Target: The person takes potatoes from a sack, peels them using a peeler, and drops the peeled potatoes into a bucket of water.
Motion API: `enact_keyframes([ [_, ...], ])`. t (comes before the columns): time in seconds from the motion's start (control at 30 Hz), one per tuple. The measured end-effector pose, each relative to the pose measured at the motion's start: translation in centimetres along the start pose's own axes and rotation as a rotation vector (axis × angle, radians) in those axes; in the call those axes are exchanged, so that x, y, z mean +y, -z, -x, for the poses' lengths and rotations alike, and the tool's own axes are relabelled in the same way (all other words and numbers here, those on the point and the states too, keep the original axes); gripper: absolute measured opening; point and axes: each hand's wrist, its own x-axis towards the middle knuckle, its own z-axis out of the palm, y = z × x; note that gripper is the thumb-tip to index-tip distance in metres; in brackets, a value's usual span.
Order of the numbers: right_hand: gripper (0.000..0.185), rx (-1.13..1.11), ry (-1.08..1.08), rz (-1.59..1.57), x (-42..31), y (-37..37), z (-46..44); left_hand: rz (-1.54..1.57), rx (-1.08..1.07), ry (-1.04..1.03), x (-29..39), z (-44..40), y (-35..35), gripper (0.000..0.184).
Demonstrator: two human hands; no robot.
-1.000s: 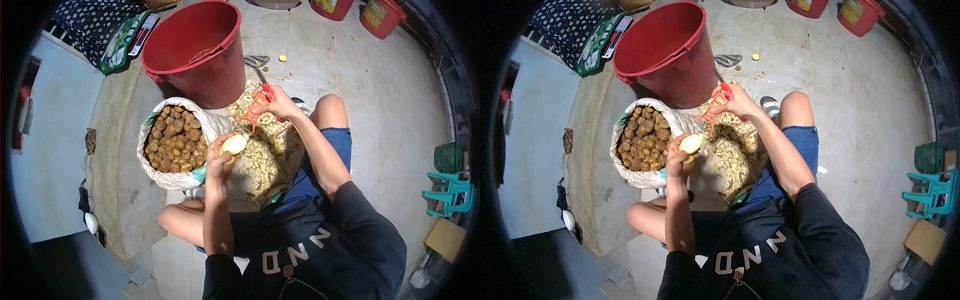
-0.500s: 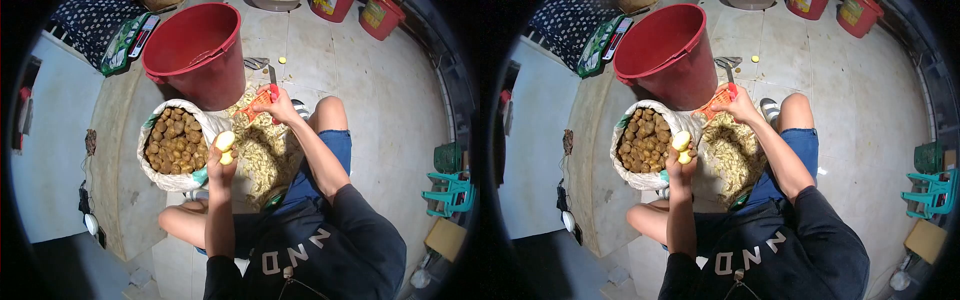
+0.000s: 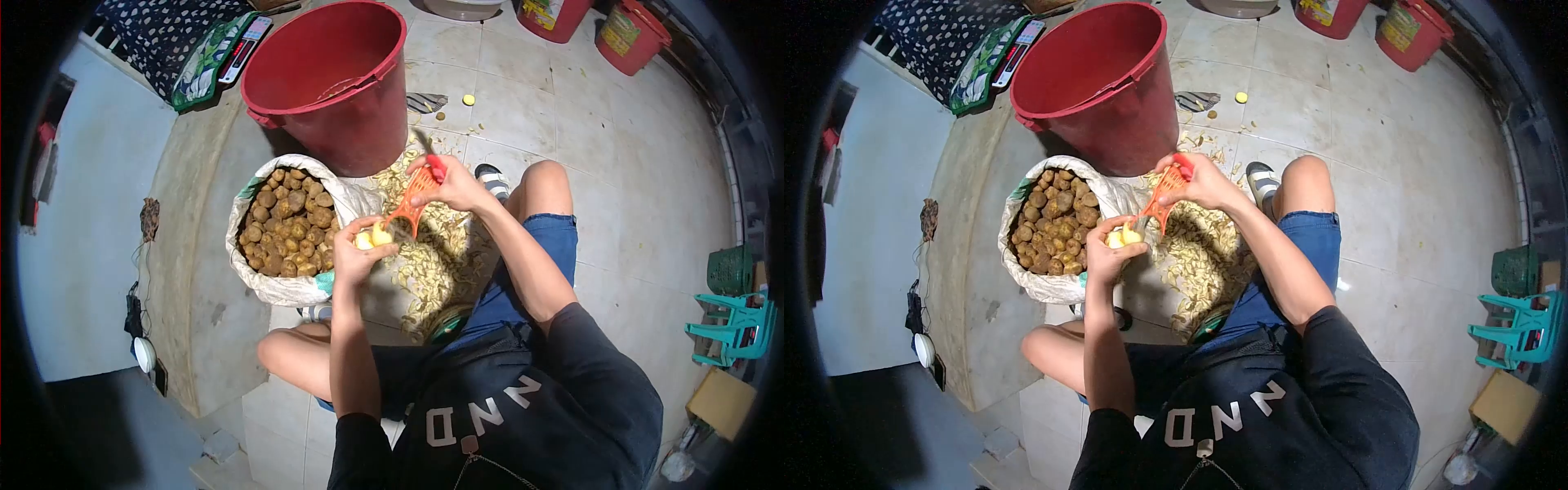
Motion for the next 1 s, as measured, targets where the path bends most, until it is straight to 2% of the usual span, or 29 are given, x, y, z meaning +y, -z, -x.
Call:
enact_keyframes([
  [0.03, 0.044, 0.036, 0.144, 0.156, 0.4, -0.5, -0.1, 0.023, -0.046, 0.077, 0.0, 0.0, -0.1, 0.052],
  [0.07, 0.044, 0.038, 0.140, 0.154, 0.9, -0.3, -0.3, 0.023, -0.048, 0.080, -0.1, 0.2, -0.1, 0.052],
  [0.13, 0.044, 0.271, 0.045, 0.315, 1.6, 0.8, -1.1, -0.139, -0.072, 0.032, -0.2, 0.1, -0.3, 0.052],
  [0.17, 0.046, 0.183, -0.036, 0.042, 2.0, 1.3, -1.2, -0.139, -0.071, 0.028, -0.2, 0.0, -0.3, 0.052],
  [0.2, 0.046, 0.182, -0.033, 0.043, 1.4, 0.9, -1.2, -0.134, -0.075, 0.044, -0.2, -0.1, -0.3, 0.052],
  [0.27, 0.046, 0.003, 0.185, 0.280, 1.0, -0.1, -0.4, -0.129, -0.085, 0.074, -0.5, 0.0, -0.4, 0.051],
  [0.3, 0.046, 0.068, 0.073, 0.412, 0.3, 0.3, -0.3, -0.226, -0.070, 0.022, -0.5, -0.1, -0.6, 0.051],
  [0.33, 0.047, 0.147, 0.050, 0.370, 1.6, 1.1, -0.8, -0.321, -0.050, -0.039, -0.4, -0.3, -0.8, 0.050],
  [0.4, 0.046, 0.117, -0.003, 0.228, 1.9, 1.4, -1.0, -0.331, -0.055, -0.029, -0.1, -0.4, -0.8, 0.050],
  [0.43, 0.046, 0.121, -0.004, 0.226, 1.6, 1.5, -1.0, -0.338, -0.062, -0.045, -0.2, -0.4, -0.7, 0.050],
  [0.5, 0.043, 0.079, 0.131, 0.470, 1.0, 1.6, -0.5, -0.341, -0.073, -0.055, -0.5, -0.1, -0.9, 0.050],
  [0.53, 0.043, 0.154, 0.014, 0.367, 2.1, 2.5, -1.5, -0.349, -0.063, -0.022, -0.4, -0.1, -1.0, 0.049],
  [0.6, 0.044, 0.096, -0.033, 0.067, 2.7, 3.5, -1.6, -0.359, -0.048, 0.006, -0.1, -0.2, -1.1, 0.049],
  [0.67, 0.041, -0.017, 0.193, 0.420, 1.7, 1.0, -0.8, -0.344, -0.028, -0.024, 0.0, -0.2, -1.6, 0.048],
  [0.73, 0.040, -0.060, 0.156, 0.535, 0.4, 0.9, -0.6, -0.391, -0.038, -0.037, 0.9, -0.3, -2.1, 0.049],
  [0.8, 0.042, 0.131, -0.088, 0.422, 1.8, 2.3, -1.6, -0.447, -0.044, -0.045, 0.6, 0.1, -1.8, 0.050],
  [0.83, 0.043, 0.083, -0.065, 0.144, 2.1, 2.4, -1.6, -0.338, -0.047, 0.014, -0.1, 0.1, -1.6, 0.049],
  [0.87, 0.043, 0.083, -0.062, 0.146, 2.5, 2.1, -1.5, -0.226, -0.050, 0.071, -0.7, 0.0, -1.4, 0.048],
  [0.93, 0.039, -0.068, 0.073, 0.268, 0.4, -0.1, -0.3, -0.112, -0.070, 0.143, -0.9, 0.0, -1.5, 0.052],
  [0.97, 0.039, -0.013, 0.157, 0.414, 0.3, 0.1, -0.3, 0.002, -0.086, 0.212, -1.0, -0.1, -1.7, 0.057],
  [1.0, 0.039, -0.015, 0.153, 0.411, 1.1, 0.7, -0.3, 0.003, -0.085, 0.217, -1.2, 0.2, -1.7, 0.057],
])
